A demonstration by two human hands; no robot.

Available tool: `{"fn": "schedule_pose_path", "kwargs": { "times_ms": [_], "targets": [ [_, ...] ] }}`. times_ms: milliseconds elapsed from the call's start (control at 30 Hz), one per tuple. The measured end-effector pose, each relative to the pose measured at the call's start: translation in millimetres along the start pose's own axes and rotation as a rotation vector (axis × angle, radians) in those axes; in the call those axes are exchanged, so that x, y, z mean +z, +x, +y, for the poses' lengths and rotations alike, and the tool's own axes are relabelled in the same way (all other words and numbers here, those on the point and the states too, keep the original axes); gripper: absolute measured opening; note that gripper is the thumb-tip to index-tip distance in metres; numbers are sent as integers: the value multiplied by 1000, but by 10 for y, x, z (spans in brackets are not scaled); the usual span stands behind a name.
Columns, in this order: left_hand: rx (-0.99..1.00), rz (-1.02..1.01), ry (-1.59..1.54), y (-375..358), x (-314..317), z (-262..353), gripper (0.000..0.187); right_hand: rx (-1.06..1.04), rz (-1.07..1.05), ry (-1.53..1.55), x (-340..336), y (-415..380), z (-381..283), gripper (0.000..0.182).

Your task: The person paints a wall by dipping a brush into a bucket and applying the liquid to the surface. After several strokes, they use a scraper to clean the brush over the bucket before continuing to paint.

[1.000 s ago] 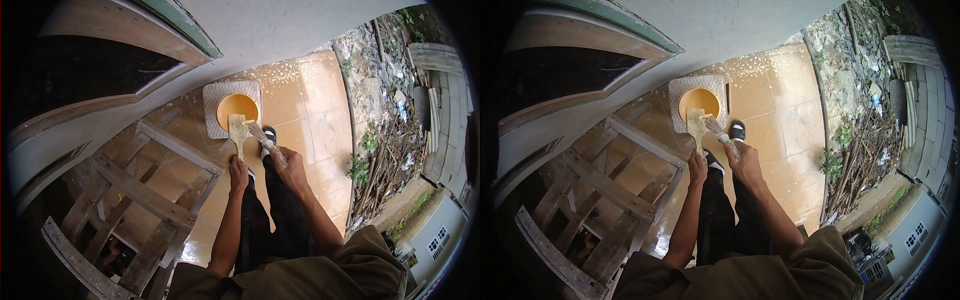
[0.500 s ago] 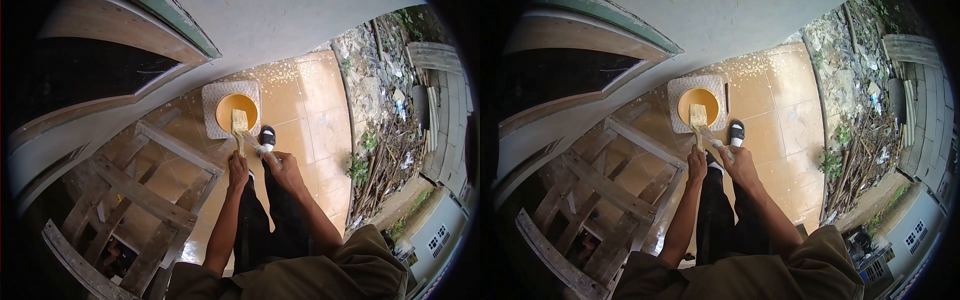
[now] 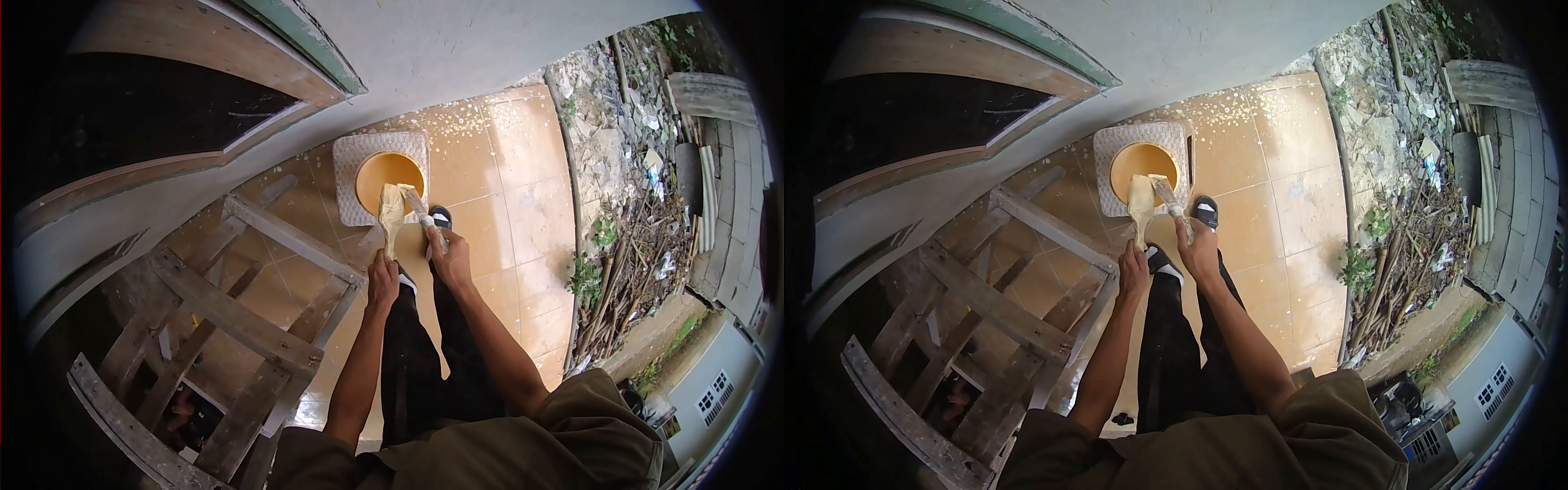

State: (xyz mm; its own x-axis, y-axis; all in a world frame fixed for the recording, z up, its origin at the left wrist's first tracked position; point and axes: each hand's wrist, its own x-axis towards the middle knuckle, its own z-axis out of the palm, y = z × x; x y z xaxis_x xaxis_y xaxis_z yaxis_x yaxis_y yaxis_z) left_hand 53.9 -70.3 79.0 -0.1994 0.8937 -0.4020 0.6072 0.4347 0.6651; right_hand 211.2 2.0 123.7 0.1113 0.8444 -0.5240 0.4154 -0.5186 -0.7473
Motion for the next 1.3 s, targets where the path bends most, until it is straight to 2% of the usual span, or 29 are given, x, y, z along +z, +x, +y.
{"fn": "schedule_pose_path", "kwargs": {
  "times_ms": [100, 167, 233, 300, 367, 400, 433, 500, 533, 633, 700, 800, 833, 900, 933, 967, 1033, 1100, 1167, 1200, 1233, 1300],
  "targets": [
    [-31, 51, -20, -102, 124, -201, 28, -65, 5, -10, -127, 168, -156, 45],
    [-17, 61, -7, -131, 88, -217, 30, -24, -61, 121, -268, 162, -381, 44],
    [-107, 104, -103, -119, 74, -225, 32, -40, -97, 169, -324, 181, -433, 46],
    [-124, 122, -140, -108, 44, -198, 34, -15, -168, 341, -327, 165, -494, 41],
    [-31, 262, -103, -90, 22, -142, 34, 129, -205, 500, -111, 230, -249, 39],
    [-117, 179, -158, -70, -53, -49, 33, 90, -126, 201, 56, 323, 54, 38],
    [-114, 184, -166, -99, -33, -18, 33, 82, -125, 195, 16, 263, 65, 38],
    [-88, 287, -203, -45, -31, 25, 33, 395, -239, 522, -4, 232, 52, 39],
    [-35, 318, -188, -35, -26, 16, 31, 392, -201, 473, 13, 209, 89, 42],
    [-106, 225, -212, -66, -81, 30, 30, 374, -231, 512, -33, 124, 156, 42],
    [-64, 262, -200, -58, -105, 66, 31, 357, -252, 557, -68, 121, 188, 41],
    [-78, 255, -294, -155, -202, 135, 33, 343, -203, 416, -142, 7, 71, 42],
    [-75, 255, -293, -250, -131, -29, 33, 341, -201, 419, -175, -88, 67, 42],
    [-87, 170, -495, -214, 86, -450, 34, 218, -155, 326, -210, -111, 11, 41],
    [-285, 92, -678, -284, -91, -232, 35, 218, -157, 310, -302, -192, -156, 38],
    [-269, 101, -679, -337, -246, -36, 35, 201, -157, 315, -372, -284, -305, 38],
    [-451, 25, -988, -432, -416, 143, 35, -185, -81, 172, -498, -515, -653, 36],
    [-379, 27, -1037, -500, -568, 258, 34, -212, -84, 183, -580, -783, -1040, 33],
    [-434, -49, -1074, -612, -783, 412, 34, -467, -111, 75, -583, -1051, -1333, 36],
    [-387, -67, -1106, -684, -881, 499, 34, -509, -164, -31, -614, -1215, -1569, 39],
    [-367, -59, -1111, -743, -958, 551, 34, -497, -229, 0, -630, -1429, -1877, 42],
    [-340, -136, -1207, -853, -1061, 547, 34, -648, -253, -15, -506, -1714, -2168, 45]
  ]
}}
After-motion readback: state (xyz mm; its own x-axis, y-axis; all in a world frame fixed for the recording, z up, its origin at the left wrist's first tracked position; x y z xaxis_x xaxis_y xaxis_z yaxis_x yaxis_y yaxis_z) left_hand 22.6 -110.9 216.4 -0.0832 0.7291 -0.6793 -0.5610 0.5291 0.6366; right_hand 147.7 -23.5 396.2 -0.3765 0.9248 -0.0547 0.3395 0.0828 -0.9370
